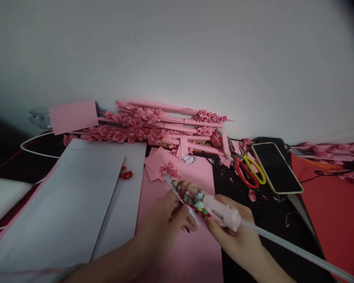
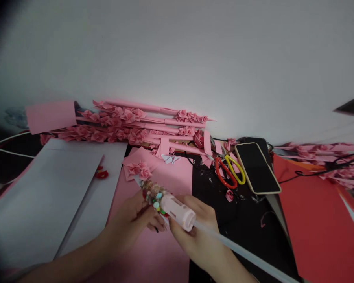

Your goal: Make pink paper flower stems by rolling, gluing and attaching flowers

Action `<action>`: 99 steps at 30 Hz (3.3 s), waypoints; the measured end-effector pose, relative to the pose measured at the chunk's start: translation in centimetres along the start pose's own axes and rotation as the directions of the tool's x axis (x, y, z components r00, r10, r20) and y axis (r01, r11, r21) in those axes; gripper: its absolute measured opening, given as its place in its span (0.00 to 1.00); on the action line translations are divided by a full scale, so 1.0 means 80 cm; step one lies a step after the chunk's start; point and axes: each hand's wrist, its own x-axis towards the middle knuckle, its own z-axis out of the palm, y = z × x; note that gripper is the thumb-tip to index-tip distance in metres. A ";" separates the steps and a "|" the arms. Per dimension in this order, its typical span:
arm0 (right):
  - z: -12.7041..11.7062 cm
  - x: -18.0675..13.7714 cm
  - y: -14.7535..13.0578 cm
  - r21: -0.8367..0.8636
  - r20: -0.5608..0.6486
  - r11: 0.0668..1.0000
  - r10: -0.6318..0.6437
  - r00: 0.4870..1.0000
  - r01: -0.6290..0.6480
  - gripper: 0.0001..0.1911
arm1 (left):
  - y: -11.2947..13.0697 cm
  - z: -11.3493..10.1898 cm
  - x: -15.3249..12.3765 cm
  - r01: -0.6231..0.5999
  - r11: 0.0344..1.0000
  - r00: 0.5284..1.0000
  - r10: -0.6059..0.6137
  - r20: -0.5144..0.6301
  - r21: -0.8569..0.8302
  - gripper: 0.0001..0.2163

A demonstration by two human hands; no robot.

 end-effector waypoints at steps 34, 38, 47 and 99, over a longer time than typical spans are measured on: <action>-0.001 0.001 -0.003 -0.028 0.002 1.000 -0.009 1.000 0.009 0.05 | -0.001 0.000 0.001 -0.013 0.986 1.000 0.013 -0.001 0.168 0.04; -0.002 0.001 -0.002 -0.026 -0.020 1.000 0.005 1.000 -0.006 0.05 | -0.001 -0.002 0.001 -0.018 0.985 1.000 0.018 0.005 0.170 0.04; -0.002 0.006 -0.004 -0.020 -0.024 1.000 -0.008 1.000 0.008 0.05 | 0.000 -0.003 0.001 -0.028 0.986 1.000 0.027 0.008 0.164 0.04; -0.018 0.223 0.008 -0.621 0.556 0.548 -0.197 0.808 0.560 0.22 | 0.015 -0.026 0.009 -0.271 0.957 0.938 0.238 -0.253 -0.102 0.12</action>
